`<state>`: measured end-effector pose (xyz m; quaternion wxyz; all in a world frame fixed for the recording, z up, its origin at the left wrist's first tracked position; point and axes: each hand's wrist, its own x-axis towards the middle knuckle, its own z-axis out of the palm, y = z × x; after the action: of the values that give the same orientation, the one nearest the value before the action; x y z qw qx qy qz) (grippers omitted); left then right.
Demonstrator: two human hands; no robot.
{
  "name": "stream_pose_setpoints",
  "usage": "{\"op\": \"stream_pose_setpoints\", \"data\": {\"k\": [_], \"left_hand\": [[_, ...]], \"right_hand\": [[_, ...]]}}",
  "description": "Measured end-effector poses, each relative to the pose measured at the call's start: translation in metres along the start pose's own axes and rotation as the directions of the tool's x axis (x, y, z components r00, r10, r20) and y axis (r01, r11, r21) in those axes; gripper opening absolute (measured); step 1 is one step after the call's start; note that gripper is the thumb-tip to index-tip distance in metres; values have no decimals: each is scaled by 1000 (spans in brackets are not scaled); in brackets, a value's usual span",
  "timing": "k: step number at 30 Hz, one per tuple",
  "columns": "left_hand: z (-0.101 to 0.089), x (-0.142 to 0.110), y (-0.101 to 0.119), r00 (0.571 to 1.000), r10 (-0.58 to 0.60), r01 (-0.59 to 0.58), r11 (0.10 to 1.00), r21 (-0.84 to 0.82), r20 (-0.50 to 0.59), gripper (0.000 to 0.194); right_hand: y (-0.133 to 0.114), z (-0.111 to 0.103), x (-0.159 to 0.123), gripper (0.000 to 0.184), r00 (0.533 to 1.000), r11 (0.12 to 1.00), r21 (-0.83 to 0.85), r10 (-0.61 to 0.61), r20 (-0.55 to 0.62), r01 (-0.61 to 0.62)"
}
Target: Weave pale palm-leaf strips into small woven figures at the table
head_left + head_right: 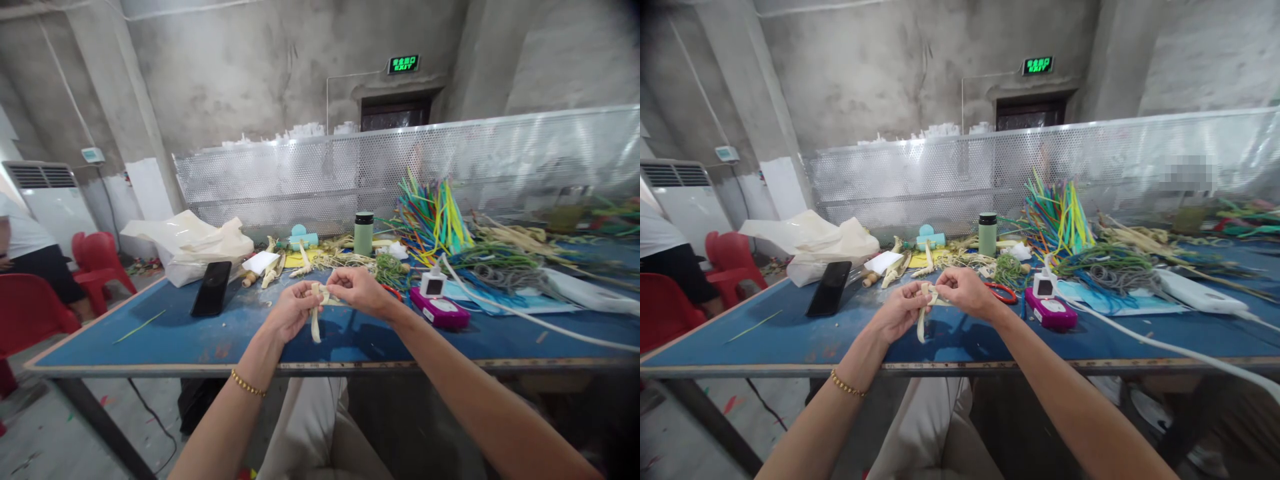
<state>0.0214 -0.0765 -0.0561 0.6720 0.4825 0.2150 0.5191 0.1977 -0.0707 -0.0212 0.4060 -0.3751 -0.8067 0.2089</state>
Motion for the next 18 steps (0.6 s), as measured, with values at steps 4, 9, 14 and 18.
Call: {"op": "stream_pose_setpoints", "data": {"k": [4, 9, 14, 18], "left_hand": [[1, 1, -2, 999, 36, -36, 998, 44, -7, 40], [0, 1, -4, 999, 51, -52, 993, 107, 7, 41], [-2, 1, -5, 998, 47, -51, 990, 133, 38, 41], [-1, 0, -4, 999, 41, -44, 991, 129, 31, 43]], "right_hand": [[-2, -1, 1, 15, 999, 1000, -18, -4, 50, 5], [-4, -4, 2, 16, 993, 998, -59, -32, 110, 39], [-5, -2, 3, 15, 989, 994, -82, -55, 135, 66], [-5, 0, 2, 14, 989, 988, -136, -57, 134, 75]]}}
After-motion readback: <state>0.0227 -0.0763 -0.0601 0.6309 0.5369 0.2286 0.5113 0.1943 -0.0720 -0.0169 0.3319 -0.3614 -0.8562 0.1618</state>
